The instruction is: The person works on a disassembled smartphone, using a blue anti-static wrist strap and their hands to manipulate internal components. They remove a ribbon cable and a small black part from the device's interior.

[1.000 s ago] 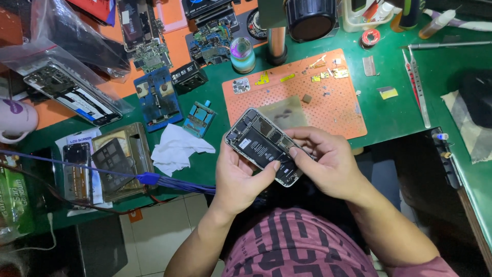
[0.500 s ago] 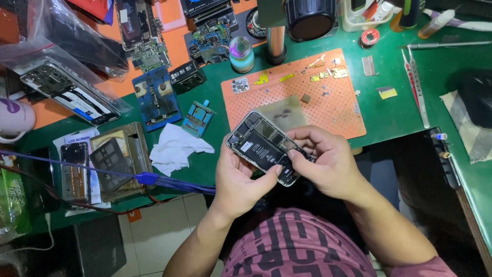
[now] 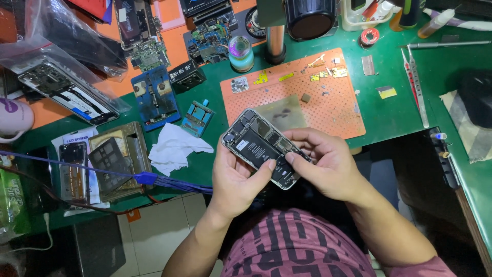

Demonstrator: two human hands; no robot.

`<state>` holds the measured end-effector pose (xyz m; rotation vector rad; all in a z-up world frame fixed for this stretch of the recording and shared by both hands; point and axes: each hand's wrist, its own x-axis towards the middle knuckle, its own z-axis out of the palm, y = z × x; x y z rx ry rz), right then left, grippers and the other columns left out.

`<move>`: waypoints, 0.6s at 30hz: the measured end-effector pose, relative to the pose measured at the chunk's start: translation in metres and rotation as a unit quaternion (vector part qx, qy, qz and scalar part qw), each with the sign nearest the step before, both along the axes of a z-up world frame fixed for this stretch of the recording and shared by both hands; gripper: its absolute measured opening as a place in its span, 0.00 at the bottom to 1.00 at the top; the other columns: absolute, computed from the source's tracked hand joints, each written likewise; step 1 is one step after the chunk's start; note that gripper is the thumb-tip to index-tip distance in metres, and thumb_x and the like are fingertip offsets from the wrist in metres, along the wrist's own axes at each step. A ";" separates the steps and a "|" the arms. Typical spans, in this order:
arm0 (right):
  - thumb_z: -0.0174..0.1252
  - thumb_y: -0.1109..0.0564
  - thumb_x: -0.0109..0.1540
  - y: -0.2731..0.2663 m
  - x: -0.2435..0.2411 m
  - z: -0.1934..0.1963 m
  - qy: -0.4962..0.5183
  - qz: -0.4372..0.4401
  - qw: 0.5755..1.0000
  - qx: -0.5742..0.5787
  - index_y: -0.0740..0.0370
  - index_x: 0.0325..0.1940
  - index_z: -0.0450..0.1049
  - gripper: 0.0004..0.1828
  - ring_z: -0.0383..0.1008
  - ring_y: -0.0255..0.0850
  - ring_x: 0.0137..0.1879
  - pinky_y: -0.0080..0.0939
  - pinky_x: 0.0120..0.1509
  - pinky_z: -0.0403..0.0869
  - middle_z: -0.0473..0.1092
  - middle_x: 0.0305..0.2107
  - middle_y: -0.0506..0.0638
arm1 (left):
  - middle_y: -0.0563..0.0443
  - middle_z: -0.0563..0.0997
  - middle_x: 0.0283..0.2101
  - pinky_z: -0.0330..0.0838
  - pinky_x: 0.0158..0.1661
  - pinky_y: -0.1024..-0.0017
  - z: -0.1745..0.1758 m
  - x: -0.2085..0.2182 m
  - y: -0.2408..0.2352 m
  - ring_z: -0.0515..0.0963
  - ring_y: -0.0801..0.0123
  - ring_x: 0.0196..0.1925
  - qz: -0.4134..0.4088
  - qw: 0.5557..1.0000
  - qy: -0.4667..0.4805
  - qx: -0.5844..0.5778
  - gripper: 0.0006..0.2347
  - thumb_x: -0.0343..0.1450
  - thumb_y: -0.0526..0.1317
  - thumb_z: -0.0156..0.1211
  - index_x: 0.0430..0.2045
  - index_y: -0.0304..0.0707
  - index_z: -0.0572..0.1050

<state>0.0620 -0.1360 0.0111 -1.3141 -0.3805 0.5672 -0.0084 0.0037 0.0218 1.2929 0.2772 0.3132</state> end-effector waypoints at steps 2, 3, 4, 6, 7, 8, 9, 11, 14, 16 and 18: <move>0.52 0.69 0.50 0.000 0.000 0.000 -0.004 -0.001 1.000 -0.003 0.74 0.44 0.67 0.17 0.71 0.33 0.33 0.33 0.35 0.73 0.72 0.27 0.56 | 0.44 0.73 0.34 0.76 0.35 0.77 0.000 0.000 -0.001 0.74 0.72 0.36 0.000 1.000 0.000 -0.001 0.21 0.55 0.25 0.59 0.39 0.33 0.59; 0.51 0.68 0.51 0.000 0.000 -0.001 -0.007 -0.002 1.000 -0.005 0.74 0.44 0.67 0.17 0.71 0.33 0.33 0.33 0.35 0.73 0.72 0.27 0.56 | 0.44 0.73 0.34 0.76 0.35 0.77 -0.001 0.000 -0.001 0.74 0.72 0.36 0.001 1.000 0.001 -0.003 0.21 0.55 0.25 0.59 0.39 0.33 0.59; 0.51 0.68 0.51 0.000 0.000 0.000 -0.007 -0.002 1.000 -0.005 0.74 0.44 0.67 0.17 0.71 0.33 0.33 0.33 0.35 0.73 0.72 0.27 0.56 | 0.44 0.73 0.34 0.76 0.35 0.77 -0.002 -0.001 -0.001 0.74 0.72 0.36 0.001 1.000 0.001 -0.003 0.21 0.55 0.25 0.59 0.39 0.33 0.59; 0.52 0.68 0.51 0.001 -0.001 0.001 -0.014 -0.007 1.000 -0.007 0.74 0.43 0.67 0.16 0.70 0.32 0.33 0.33 0.36 0.73 0.72 0.27 0.56 | 0.43 0.74 0.34 0.76 0.34 0.76 -0.004 -0.001 -0.001 0.74 0.71 0.36 0.003 1.000 -0.003 0.000 0.21 0.55 0.25 0.60 0.39 0.33 0.60; 0.52 0.68 0.51 0.001 -0.001 0.001 -0.014 -0.008 1.000 -0.007 0.74 0.43 0.67 0.16 0.70 0.32 0.33 0.33 0.36 0.73 0.72 0.27 0.56 | 0.43 0.74 0.34 0.76 0.34 0.76 -0.004 -0.002 -0.001 0.74 0.71 0.36 0.003 1.000 -0.003 0.000 0.21 0.55 0.25 0.60 0.39 0.33 0.60; 0.52 0.68 0.51 0.001 -0.002 0.001 -0.017 -0.010 1.000 -0.007 0.74 0.43 0.67 0.16 0.70 0.32 0.33 0.33 0.36 0.73 0.72 0.27 0.56 | 0.43 0.74 0.34 0.76 0.34 0.76 -0.005 -0.002 -0.002 0.74 0.71 0.36 0.003 1.000 -0.005 0.001 0.22 0.55 0.25 0.60 0.40 0.32 0.60; 0.52 0.69 0.50 0.001 -0.002 0.001 -0.020 -0.013 1.000 -0.007 0.74 0.43 0.67 0.16 0.70 0.32 0.33 0.33 0.36 0.73 0.73 0.27 0.56 | 0.43 0.74 0.34 0.76 0.34 0.76 -0.005 -0.002 -0.002 0.74 0.70 0.36 0.002 1.000 -0.007 0.001 0.22 0.55 0.25 0.60 0.40 0.32 0.60; 0.52 0.69 0.50 0.001 -0.003 0.004 -0.022 -0.014 1.000 -0.004 0.74 0.42 0.68 0.16 0.70 0.32 0.33 0.33 0.36 0.73 0.73 0.26 0.56 | 0.43 0.74 0.34 0.76 0.34 0.75 -0.007 -0.003 -0.001 0.74 0.71 0.35 0.001 1.000 -0.006 0.004 0.22 0.55 0.25 0.60 0.40 0.32 0.60; 0.52 0.69 0.50 0.001 -0.004 0.003 -0.020 -0.015 1.000 0.000 0.74 0.42 0.68 0.15 0.69 0.31 0.33 0.33 0.37 0.72 0.73 0.26 0.55 | 0.42 0.74 0.33 0.76 0.34 0.75 -0.008 -0.004 -0.001 0.74 0.71 0.35 0.001 1.000 -0.006 0.007 0.22 0.54 0.25 0.60 0.40 0.32 0.60; 0.52 0.69 0.50 0.000 -0.004 0.000 -0.016 -0.016 1.000 0.001 0.74 0.42 0.68 0.15 0.70 0.30 0.33 0.32 0.37 0.72 0.73 0.26 0.55 | 0.42 0.74 0.34 0.76 0.34 0.75 -0.008 -0.004 -0.001 0.74 0.70 0.35 0.001 1.000 -0.007 0.007 0.23 0.54 0.25 0.60 0.41 0.32 0.59; 0.52 0.68 0.50 0.001 -0.005 -0.002 -0.015 -0.016 1.000 0.001 0.73 0.43 0.68 0.16 0.69 0.31 0.33 0.33 0.38 0.72 0.73 0.26 0.55 | 0.43 0.74 0.33 0.76 0.34 0.75 -0.007 -0.003 -0.002 0.74 0.71 0.35 0.001 1.000 -0.005 0.008 0.23 0.54 0.26 0.61 0.41 0.32 0.60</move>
